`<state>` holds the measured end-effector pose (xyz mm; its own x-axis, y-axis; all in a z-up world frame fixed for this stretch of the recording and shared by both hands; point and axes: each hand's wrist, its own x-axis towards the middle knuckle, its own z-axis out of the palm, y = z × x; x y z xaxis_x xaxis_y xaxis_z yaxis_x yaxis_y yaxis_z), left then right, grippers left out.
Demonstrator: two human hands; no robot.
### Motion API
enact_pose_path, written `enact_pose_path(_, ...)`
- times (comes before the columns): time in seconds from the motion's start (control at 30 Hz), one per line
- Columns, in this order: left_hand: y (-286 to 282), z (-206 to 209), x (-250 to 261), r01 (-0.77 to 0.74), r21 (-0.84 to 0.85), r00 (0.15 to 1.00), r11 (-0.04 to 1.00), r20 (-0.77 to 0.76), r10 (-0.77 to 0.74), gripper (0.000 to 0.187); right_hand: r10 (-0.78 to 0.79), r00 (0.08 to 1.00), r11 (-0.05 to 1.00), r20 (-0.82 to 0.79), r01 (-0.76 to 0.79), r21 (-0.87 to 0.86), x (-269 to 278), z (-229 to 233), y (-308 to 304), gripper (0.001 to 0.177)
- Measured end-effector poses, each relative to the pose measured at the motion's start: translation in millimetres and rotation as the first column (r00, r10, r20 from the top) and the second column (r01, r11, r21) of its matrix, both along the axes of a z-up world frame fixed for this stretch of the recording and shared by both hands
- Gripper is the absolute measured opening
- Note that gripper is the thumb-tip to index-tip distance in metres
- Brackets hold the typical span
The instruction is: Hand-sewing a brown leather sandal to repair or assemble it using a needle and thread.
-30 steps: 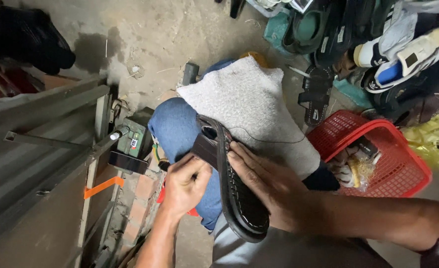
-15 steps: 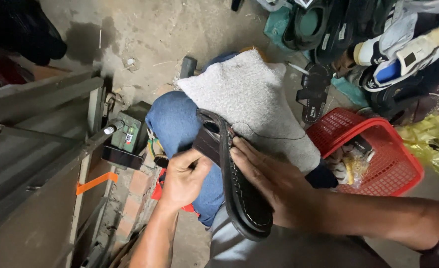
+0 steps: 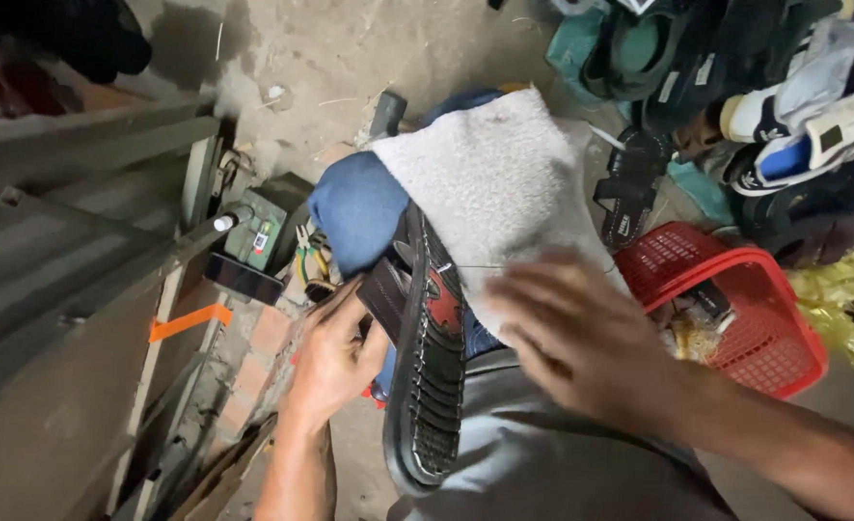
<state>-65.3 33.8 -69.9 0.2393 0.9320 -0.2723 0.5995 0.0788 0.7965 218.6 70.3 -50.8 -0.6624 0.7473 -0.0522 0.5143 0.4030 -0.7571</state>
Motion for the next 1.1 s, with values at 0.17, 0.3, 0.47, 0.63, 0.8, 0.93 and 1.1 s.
enact_pose_path(0.17, 6.0, -3.1, 3.2, 0.049, -0.086, 0.999, 0.995, 0.007, -0.049, 0.013, -0.059, 0.998, 0.967, -0.026, 0.064, 0.248, -14.7, -21.0, 21.9, 0.022)
enact_pose_path(0.3, 17.1, -0.8, -5.1, 0.222, -0.093, 0.958, 0.971, 0.207, -0.199, 0.024, -0.049, 0.979, 0.988, -0.199, 0.018, -0.155, -5.4, -5.9, 17.7, 0.011)
enact_pose_path(0.47, 15.6, -8.9, -15.9, 0.285, -0.144, 0.935, 0.947, 0.258, -0.242, 0.038, -0.356, 0.899, 0.751, -0.253, 0.114, -0.65, 7.5, 9.3, 20.1, 0.017)
enact_pose_path(0.63, 9.7, -18.4, -3.3, 0.211, 0.048, 0.969, 0.976, 0.12, -0.216, 0.012, -0.152, 0.952, 0.986, -0.266, 0.127, -0.11, -23.1, -17.8, 28.8, 0.017)
enact_pose_path(0.8, 1.0, -34.6, 0.3, 0.151, 0.259, 0.987, 0.954, -0.085, -0.133, 0.006, -0.053, 0.992, 0.982, -0.111, 0.031, -0.189, -28.2, -28.8, 25.7, 0.028)
enact_pose_path(0.93, 7.8, -31.6, 7.6, 0.14, 0.318, 0.986, 0.938, -0.13, -0.103, 0.016, -0.086, 0.993, 0.971, -0.086, 0.064, -0.229, -21.8, -15.2, 29.1, 0.038)
enact_pose_path(1.1, 18.2, -18.0, 13.5, 0.091, 0.024, 0.982, 0.996, -0.168, -0.085, 0.009, -0.118, 0.993, 0.992, -0.03, 0.116, -0.058, -12.7, -13.2, 35.5, 0.04)
